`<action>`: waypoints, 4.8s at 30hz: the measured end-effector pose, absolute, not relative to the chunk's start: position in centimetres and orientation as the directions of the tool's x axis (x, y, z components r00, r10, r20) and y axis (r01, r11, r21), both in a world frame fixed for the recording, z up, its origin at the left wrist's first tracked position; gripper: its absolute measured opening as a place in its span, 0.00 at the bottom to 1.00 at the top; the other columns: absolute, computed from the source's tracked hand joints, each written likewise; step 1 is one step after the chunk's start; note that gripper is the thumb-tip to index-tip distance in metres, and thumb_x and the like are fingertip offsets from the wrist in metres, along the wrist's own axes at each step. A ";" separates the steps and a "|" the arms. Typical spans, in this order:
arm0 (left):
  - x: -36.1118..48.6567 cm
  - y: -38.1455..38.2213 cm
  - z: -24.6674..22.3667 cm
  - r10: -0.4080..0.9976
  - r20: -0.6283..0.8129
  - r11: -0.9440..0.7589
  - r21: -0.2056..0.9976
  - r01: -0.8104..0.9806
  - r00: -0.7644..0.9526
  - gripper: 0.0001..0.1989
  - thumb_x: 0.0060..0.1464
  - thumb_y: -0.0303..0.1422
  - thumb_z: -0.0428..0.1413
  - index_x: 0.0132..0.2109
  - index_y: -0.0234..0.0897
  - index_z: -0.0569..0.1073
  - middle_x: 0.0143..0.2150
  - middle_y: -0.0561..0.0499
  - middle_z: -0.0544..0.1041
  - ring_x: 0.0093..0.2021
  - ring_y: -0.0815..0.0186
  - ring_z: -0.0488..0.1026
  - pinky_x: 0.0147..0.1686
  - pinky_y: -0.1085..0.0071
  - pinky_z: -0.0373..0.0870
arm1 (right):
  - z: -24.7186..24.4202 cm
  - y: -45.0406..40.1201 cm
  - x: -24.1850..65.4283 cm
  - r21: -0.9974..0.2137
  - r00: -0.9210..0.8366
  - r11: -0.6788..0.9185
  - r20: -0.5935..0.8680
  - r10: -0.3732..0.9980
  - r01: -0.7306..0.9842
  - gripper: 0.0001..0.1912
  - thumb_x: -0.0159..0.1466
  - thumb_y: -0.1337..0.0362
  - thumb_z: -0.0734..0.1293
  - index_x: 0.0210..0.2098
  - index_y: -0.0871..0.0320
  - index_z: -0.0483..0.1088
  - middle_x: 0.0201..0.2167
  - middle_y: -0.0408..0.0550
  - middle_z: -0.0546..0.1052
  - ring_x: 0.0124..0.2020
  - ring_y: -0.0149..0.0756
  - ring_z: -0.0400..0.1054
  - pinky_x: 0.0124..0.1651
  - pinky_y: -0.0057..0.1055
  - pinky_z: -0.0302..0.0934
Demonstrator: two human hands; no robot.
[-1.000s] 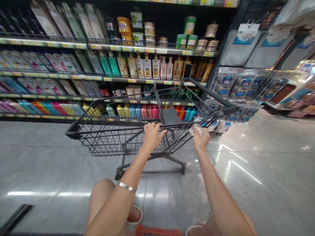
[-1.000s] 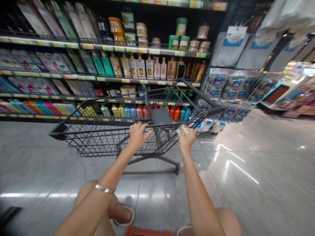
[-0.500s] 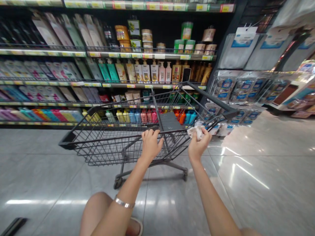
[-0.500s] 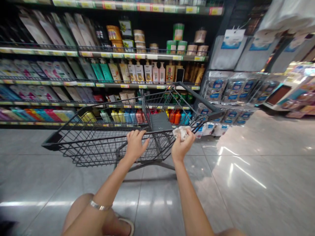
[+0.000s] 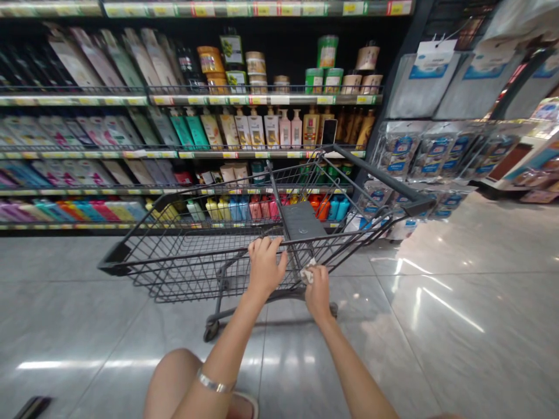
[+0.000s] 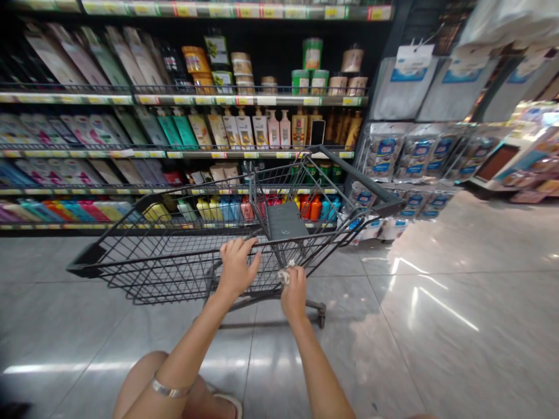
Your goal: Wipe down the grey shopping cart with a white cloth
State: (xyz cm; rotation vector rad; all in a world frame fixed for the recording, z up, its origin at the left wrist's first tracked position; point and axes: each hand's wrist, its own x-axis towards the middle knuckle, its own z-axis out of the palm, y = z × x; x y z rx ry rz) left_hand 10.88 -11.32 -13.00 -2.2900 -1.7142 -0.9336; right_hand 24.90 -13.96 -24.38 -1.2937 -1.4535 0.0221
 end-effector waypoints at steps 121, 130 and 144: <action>12.6 -14.4 -11.9 0.833 0.515 -0.393 0.288 0.874 0.205 0.22 0.53 0.30 0.51 0.56 0.41 0.69 0.48 0.45 0.71 0.51 0.58 0.66 0.56 0.53 0.55 | -13.1 -15.9 38.9 -0.472 0.403 0.235 0.869 0.286 0.850 0.18 0.58 0.71 0.62 0.47 0.61 0.71 0.40 0.52 0.68 0.45 0.43 0.64 0.50 0.43 0.60; 14.7 -14.6 -11.7 0.843 0.504 -0.364 0.273 0.891 0.189 0.20 0.51 0.34 0.53 0.53 0.41 0.71 0.42 0.45 0.69 0.47 0.54 0.65 0.55 0.50 0.55 | -15.4 -13.8 36.8 -0.540 0.480 0.219 0.834 0.272 0.813 0.13 0.59 0.70 0.61 0.40 0.59 0.74 0.41 0.53 0.67 0.44 0.41 0.67 0.49 0.45 0.64; 14.6 -14.4 -12.2 0.842 0.508 -0.352 0.262 0.899 0.182 0.21 0.51 0.35 0.54 0.53 0.42 0.71 0.41 0.46 0.68 0.47 0.55 0.64 0.55 0.51 0.54 | -21.4 -14.5 33.8 -0.520 0.415 0.266 0.834 0.365 0.811 0.13 0.62 0.72 0.58 0.40 0.59 0.73 0.48 0.57 0.64 0.54 0.46 0.61 0.53 0.50 0.60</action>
